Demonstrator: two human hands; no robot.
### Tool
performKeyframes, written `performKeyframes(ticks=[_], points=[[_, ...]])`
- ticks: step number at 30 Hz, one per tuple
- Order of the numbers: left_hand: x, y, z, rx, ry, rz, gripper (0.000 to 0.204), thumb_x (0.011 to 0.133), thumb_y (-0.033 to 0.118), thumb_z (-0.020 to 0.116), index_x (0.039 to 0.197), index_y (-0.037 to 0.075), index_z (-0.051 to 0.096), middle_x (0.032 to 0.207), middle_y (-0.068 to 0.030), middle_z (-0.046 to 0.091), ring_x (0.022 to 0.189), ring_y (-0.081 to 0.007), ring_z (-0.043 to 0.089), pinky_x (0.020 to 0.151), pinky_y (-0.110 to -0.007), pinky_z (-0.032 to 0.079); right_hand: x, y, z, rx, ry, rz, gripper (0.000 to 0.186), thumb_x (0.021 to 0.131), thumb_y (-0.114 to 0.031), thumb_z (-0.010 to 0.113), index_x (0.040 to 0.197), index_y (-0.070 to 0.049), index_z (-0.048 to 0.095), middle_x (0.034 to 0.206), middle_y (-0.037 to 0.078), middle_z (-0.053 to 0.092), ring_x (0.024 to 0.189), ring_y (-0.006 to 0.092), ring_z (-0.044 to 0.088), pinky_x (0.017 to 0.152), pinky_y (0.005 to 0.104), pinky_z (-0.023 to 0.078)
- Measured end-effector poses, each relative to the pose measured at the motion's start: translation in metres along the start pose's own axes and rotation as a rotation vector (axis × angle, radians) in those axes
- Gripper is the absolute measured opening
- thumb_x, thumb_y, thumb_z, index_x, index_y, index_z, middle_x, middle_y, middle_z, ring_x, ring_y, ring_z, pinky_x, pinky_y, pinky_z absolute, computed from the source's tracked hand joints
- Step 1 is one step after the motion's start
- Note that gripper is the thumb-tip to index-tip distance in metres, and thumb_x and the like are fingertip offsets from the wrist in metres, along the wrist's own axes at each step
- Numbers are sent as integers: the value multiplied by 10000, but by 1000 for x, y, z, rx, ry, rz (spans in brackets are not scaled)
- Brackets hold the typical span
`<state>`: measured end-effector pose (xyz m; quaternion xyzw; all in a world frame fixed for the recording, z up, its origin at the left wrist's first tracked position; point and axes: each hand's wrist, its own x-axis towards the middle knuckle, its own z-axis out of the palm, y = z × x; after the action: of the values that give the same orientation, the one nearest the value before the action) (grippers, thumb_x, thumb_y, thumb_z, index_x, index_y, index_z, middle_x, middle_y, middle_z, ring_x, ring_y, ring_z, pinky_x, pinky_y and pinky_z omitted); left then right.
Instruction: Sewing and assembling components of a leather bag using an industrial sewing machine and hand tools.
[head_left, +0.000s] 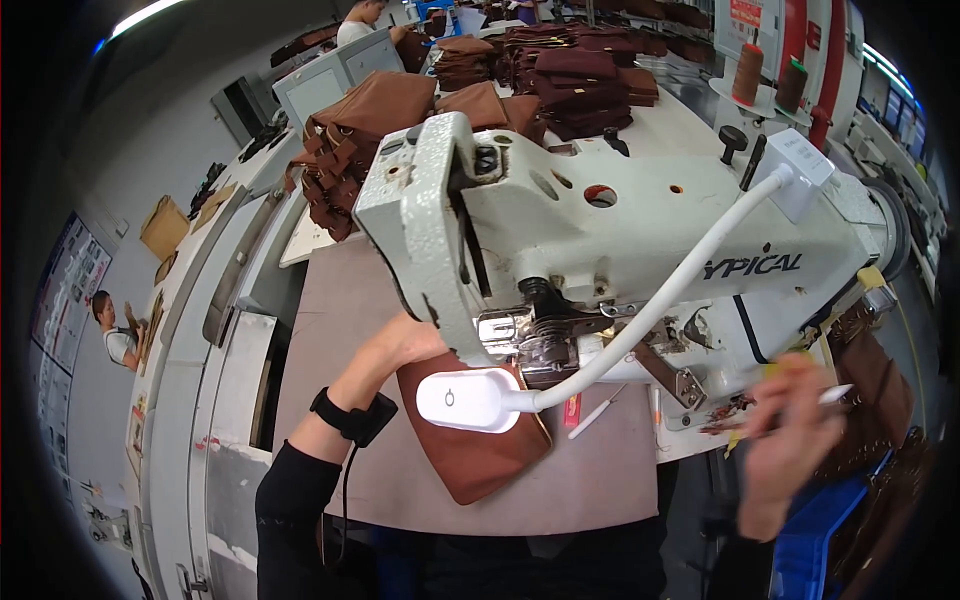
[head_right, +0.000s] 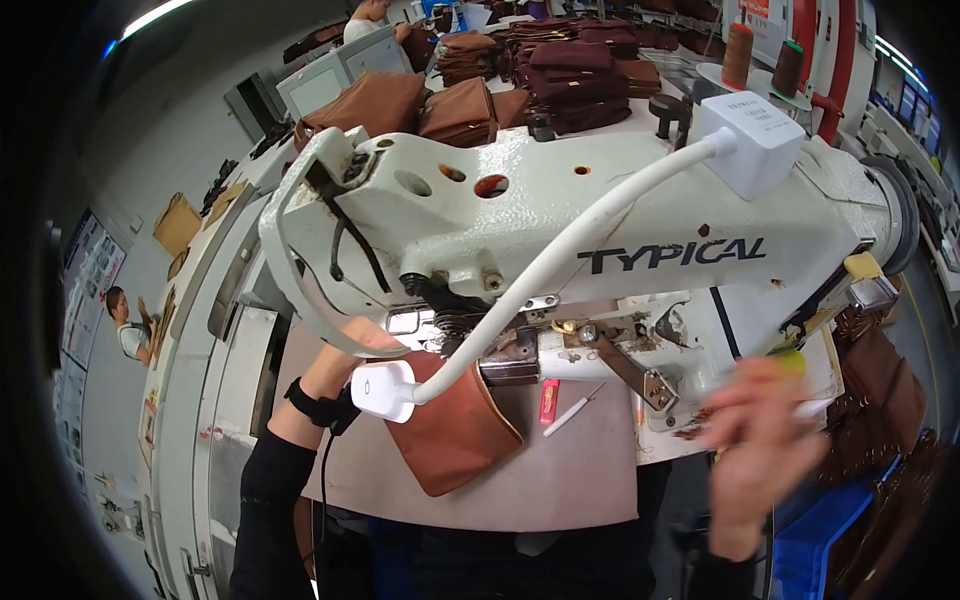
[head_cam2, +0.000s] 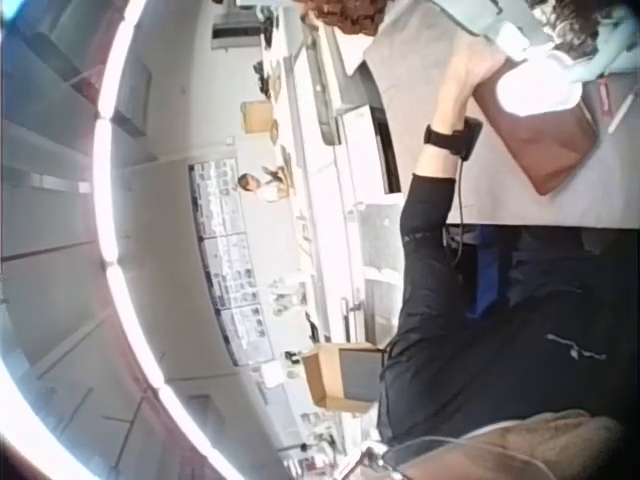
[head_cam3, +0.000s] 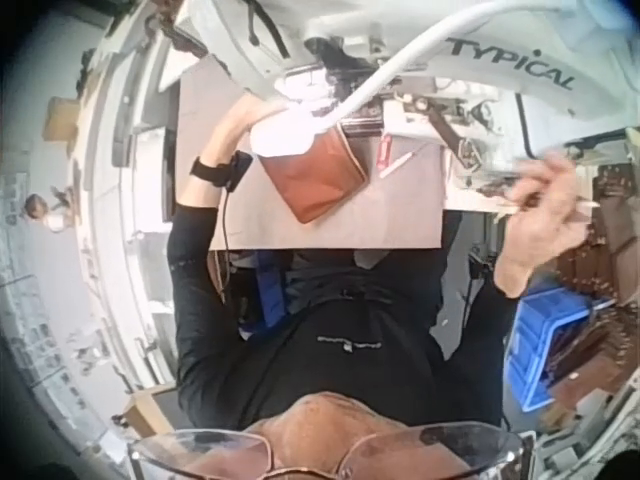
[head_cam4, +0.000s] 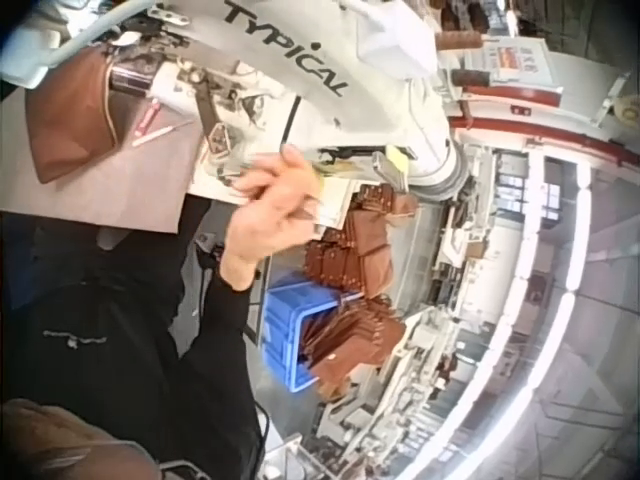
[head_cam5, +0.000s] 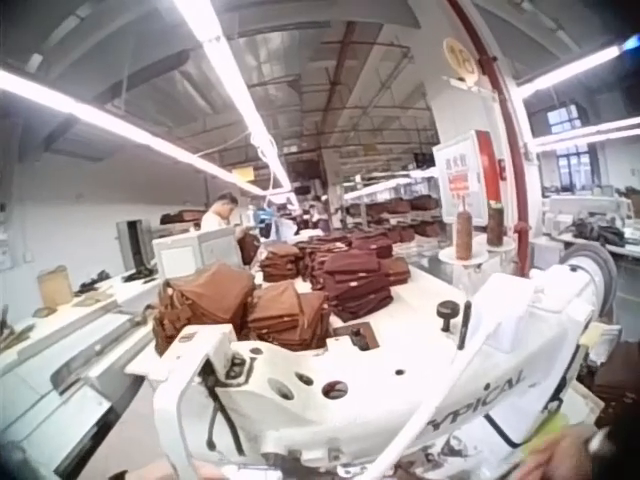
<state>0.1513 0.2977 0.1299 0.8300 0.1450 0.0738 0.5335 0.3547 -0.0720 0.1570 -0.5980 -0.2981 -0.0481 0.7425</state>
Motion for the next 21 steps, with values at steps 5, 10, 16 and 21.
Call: performKeyframes(ticks=[5, 10, 16, 21], points=[[0, 17, 9, 82, 27, 175, 356, 941, 230, 680, 1223, 13, 668, 1215, -148, 704, 1088, -290, 654, 961, -406, 522, 140, -23, -146, -449, 456, -226, 420, 1067, -384, 531, 1289, -64, 687, 1081, 10, 717, 864, 33, 576, 714, 206, 413], [-16, 10, 14, 332, 106, -172, 408, 929, 327, 680, 1144, -20, 692, 1001, -157, 726, 888, -215, 669, 809, -368, 540, 278, -19, -197, -1310, 354, -401, 558, 1064, -471, 472, 1312, -3, 648, 1248, 195, 686, 1125, 316, 645, 970, 393, 452], [-23, -26, 34, 36, 311, 48, 435, 966, 389, 653, 929, -36, 735, 668, -87, 658, 633, -138, 586, 585, -354, 482, 343, -9, -164, -1425, -116, -404, 597, 1042, -492, 492, 983, 88, 619, 889, 306, 625, 878, 447, 625, 807, 468, 458], [-28, -32, 32, 348, 286, -153, 562, 970, 454, 658, 708, -42, 625, 542, -104, 508, 525, -165, 456, 500, -393, 393, 288, -2, -160, -1373, 123, -539, 520, 1058, -453, 493, 1055, 48, 633, 1002, 310, 632, 931, 449, 619, 857, 446, 471]])
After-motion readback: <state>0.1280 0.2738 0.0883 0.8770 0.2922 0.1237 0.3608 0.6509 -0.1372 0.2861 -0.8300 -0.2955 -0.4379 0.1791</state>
